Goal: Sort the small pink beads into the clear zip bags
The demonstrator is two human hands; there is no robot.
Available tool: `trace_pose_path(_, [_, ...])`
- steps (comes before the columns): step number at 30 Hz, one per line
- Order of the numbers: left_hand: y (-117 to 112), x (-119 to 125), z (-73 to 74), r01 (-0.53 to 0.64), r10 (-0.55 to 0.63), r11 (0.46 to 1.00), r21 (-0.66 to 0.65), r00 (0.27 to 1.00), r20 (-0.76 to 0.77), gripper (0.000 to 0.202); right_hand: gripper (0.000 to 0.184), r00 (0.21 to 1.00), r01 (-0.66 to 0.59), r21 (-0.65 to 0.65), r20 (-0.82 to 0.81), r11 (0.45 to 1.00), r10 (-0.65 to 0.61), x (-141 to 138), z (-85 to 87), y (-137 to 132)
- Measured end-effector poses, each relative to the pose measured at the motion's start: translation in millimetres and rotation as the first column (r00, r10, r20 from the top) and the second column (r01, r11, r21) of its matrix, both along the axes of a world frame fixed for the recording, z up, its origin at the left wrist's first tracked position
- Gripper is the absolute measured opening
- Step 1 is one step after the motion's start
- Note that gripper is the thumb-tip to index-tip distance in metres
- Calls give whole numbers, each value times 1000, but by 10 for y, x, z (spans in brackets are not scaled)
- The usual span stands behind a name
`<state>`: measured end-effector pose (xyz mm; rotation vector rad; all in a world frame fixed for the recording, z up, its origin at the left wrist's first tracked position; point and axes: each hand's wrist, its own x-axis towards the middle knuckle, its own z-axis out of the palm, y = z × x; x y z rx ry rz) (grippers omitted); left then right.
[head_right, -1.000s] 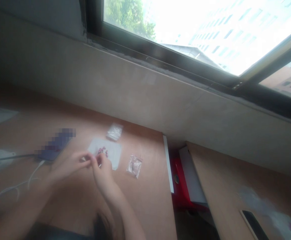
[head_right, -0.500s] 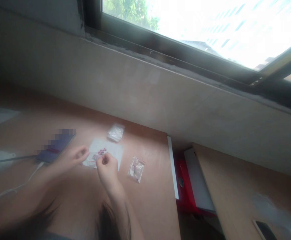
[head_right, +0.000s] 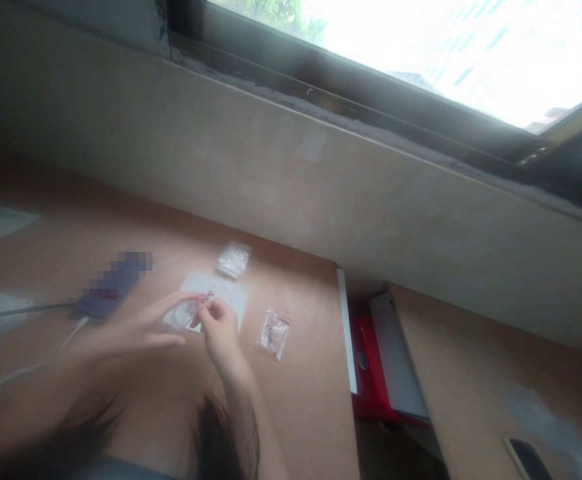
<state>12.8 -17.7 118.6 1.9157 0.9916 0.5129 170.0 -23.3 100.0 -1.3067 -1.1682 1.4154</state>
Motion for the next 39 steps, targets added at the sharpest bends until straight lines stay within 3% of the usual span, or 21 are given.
trace_pose_path(4, [17,-26,-119,-102,105,992,72,994,-32,51,22,1000,12,-10,7,1000,-12,56,-125,20])
trace_pose_path(7, [67,-86,-293,-143,159,977,156,983,-94,46,13,955,121,97,261,988,-143,99,-375,-38])
trace_pose_path(11, [74,-138,-468,-156,189,967,202,969,-159,45,5,841,92,186,511,978,-176,73,-729,-172])
trace_pose_path(14, [31,-118,-451,-173,206,966,190,964,-166,42,7,788,64,247,583,967,-201,13,-851,-218])
trace_pose_path(20, [-24,-54,-252,-189,214,973,135,957,-198,38,16,691,-25,282,698,959,-188,-37,-887,-181])
trace_pose_path(26, [-25,-54,-271,-201,222,973,115,951,-214,36,15,646,-91,273,748,958,-152,-45,-884,-160])
trace_pose_path(30, [-19,-66,-316,-199,218,974,111,954,-204,37,13,674,-72,276,721,958,-158,-42,-836,-148])
trace_pose_path(33, [-15,-60,-393,-195,219,973,126,950,-224,37,10,775,11,265,607,964,-176,-56,-738,-125])
trace_pose_path(36, [-15,-20,-500,-200,239,966,164,934,-265,39,12,912,34,172,398,984,-101,-82,-631,-89])
trace_pose_path(39, [-16,33,-550,-197,249,962,188,916,-314,41,14,949,38,128,306,991,-76,-65,-633,-60])
